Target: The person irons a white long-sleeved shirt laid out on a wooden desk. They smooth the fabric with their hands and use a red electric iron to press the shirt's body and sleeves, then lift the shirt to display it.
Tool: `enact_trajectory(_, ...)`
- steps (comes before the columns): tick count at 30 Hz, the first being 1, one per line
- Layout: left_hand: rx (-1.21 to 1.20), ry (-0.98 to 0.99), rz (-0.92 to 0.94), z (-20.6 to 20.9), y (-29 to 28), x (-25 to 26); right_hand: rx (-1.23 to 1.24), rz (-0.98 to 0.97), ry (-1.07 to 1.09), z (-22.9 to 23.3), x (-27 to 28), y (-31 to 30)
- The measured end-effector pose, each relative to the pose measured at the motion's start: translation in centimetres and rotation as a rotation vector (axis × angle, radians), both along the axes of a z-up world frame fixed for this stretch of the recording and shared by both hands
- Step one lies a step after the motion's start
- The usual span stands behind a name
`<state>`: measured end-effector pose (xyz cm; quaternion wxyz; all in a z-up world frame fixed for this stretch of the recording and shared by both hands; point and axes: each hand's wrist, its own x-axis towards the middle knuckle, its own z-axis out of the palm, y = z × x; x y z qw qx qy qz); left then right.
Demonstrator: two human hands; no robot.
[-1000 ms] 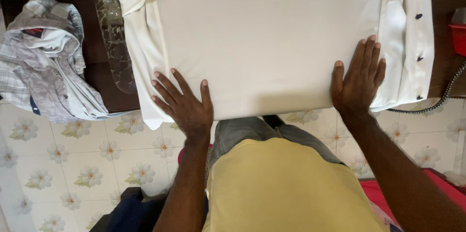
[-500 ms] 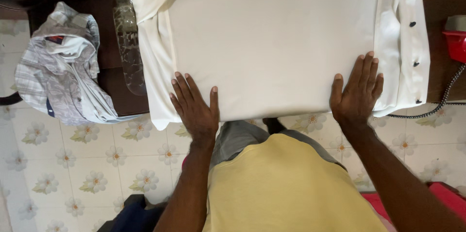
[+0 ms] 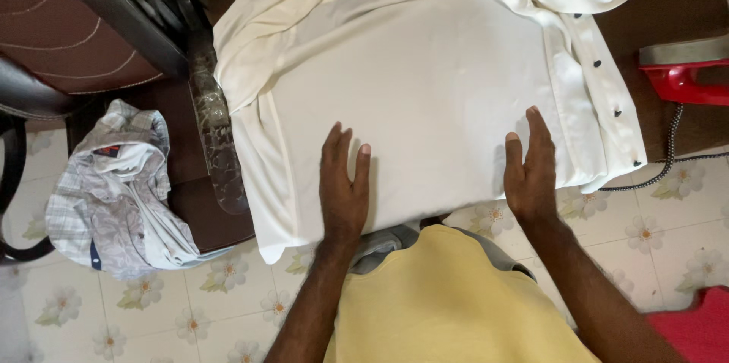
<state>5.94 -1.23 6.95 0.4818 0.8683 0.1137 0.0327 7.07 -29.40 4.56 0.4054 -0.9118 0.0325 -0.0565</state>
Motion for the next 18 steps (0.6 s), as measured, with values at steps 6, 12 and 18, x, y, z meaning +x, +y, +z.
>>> enact_trajectory(6, -0.780, 0.335, 0.124, -0.6, -0.7, 3.3, 0.640, -0.341, 0.417, 3.5, 1.4, 4.0)
enact_trajectory(12, -0.879, 0.413, 0.070, -0.1, -1.7, 4.0, 0.964, -0.291, 0.496, 7.2, 0.9, 5.1)
enact_trajectory(18, -1.091, 0.518, 0.049, 2.0, -5.5, 5.0, 1.236, -0.273, 0.575, 9.2, 1.8, 1.9)
